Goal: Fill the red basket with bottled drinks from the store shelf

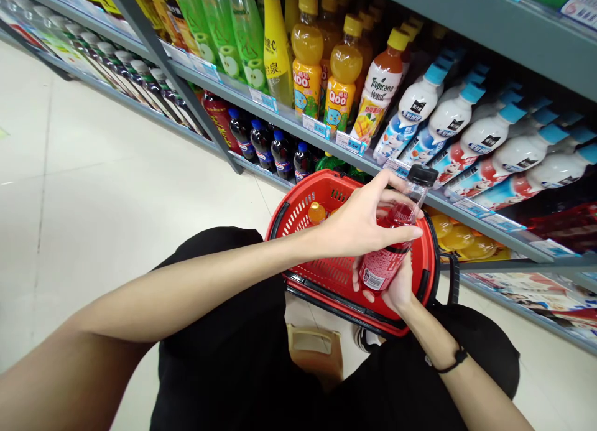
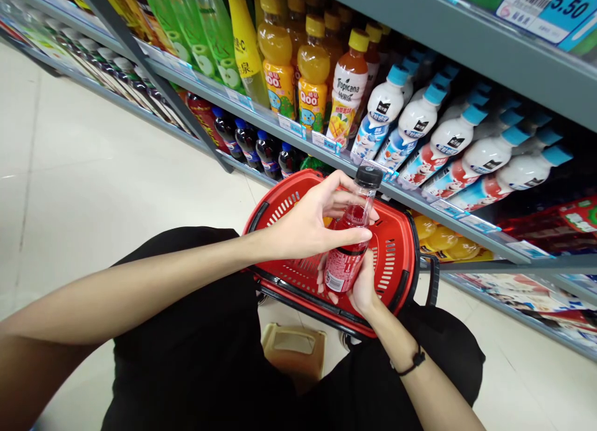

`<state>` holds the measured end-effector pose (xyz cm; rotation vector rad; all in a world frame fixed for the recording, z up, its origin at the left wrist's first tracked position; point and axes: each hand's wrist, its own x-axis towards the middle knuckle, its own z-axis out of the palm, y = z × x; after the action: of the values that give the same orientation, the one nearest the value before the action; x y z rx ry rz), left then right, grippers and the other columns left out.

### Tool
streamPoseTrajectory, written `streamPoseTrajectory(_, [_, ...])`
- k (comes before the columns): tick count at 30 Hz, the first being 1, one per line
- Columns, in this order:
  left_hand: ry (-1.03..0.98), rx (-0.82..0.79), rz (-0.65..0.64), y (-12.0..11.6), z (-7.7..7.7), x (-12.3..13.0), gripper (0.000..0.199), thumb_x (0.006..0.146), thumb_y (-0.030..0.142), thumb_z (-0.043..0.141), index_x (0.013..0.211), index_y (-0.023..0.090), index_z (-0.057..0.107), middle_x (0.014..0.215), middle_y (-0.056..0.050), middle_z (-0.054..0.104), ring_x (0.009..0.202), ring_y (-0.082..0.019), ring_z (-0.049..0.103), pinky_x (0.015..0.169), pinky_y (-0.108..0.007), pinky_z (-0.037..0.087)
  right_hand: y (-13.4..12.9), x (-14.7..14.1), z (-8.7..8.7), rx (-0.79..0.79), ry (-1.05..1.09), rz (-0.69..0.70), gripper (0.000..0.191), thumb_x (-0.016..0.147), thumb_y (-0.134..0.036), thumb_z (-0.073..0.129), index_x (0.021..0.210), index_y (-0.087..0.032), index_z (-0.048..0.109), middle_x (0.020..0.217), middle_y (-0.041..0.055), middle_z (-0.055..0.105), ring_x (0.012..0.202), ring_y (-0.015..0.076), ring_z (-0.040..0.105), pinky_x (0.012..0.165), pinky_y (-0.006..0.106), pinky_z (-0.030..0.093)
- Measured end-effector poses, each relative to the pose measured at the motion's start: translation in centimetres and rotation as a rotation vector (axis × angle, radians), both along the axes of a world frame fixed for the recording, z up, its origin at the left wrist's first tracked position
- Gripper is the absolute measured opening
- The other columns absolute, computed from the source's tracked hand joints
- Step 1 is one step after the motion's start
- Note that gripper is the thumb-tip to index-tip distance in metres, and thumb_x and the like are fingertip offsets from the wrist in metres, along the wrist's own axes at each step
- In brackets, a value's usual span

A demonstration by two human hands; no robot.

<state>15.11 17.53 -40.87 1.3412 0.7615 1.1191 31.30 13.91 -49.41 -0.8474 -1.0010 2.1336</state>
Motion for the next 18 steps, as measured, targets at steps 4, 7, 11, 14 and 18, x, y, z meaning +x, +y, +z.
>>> streamPoseTrajectory(4, [-0.014, 0.013, 0.015, -0.05, -0.03, 0.04, 0.049, 0.08, 0.03, 0.083, 0.108, 0.019, 0.043, 0.114, -0.01, 0.075, 0.108, -0.02, 0.072, 0.096, -0.033, 0.053, -0.01, -0.03, 0.17, -0.004, -0.004, 0.018, 0.094, 0.082, -0.096, 0.04, 0.093, -0.009, 0.072, 0.07, 0.016, 0.068, 0.063, 0.026, 0.068, 0.036, 0.027, 0.049])
streamPoseTrajectory(7, [-0.042, 0.028, 0.016, -0.06, -0.12, 0.11, 0.049, 0.08, 0.028, 0.083, 0.108, 0.019, 0.043, 0.113, -0.011, 0.075, 0.107, -0.02, 0.072, 0.095, -0.032, 0.054, 0.0, -0.11, 0.31, -0.014, 0.003, 0.025, 0.095, 0.079, -0.098, 0.042, 0.091, -0.009, 0.072, 0.07, 0.0158, 0.068, 0.063, 0.0258, 0.067, 0.036, 0.026, 0.049])
streamPoseTrajectory(11, [-0.04, 0.032, 0.019, -0.09, -0.22, 0.17, 0.048, 0.08, 0.026, 0.082, 0.108, 0.018, 0.043, 0.113, -0.01, 0.075, 0.104, -0.019, 0.073, 0.094, -0.032, 0.055, 0.05, -0.25, 0.41, 0.008, 0.012, 0.033, 0.095, 0.08, -0.098, 0.041, 0.09, -0.009, 0.071, 0.069, 0.0154, 0.067, 0.062, 0.0252, 0.067, 0.036, 0.026, 0.049])
streamPoseTrajectory(14, [-0.03, 0.03, 0.018, -0.1, -0.25, 0.17, 0.048, 0.081, 0.025, 0.082, 0.108, 0.018, 0.043, 0.112, -0.01, 0.076, 0.103, -0.018, 0.073, 0.093, -0.031, 0.055, 0.07, -0.29, 0.49, 0.031, 0.008, 0.029, 0.095, 0.08, -0.099, 0.039, 0.09, -0.009, 0.071, 0.069, 0.0152, 0.067, 0.062, 0.0252, 0.067, 0.035, 0.026, 0.048])
streamPoseTrajectory(18, [-0.028, 0.028, 0.019, -0.08, -0.23, 0.18, 0.048, 0.08, 0.026, 0.082, 0.108, 0.019, 0.043, 0.114, -0.01, 0.076, 0.104, -0.018, 0.073, 0.093, -0.032, 0.055, 0.04, -0.28, 0.55, 0.035, -0.01, 0.025, 0.096, 0.08, -0.099, 0.039, 0.09, -0.009, 0.071, 0.068, 0.0153, 0.067, 0.063, 0.0257, 0.067, 0.035, 0.026, 0.048])
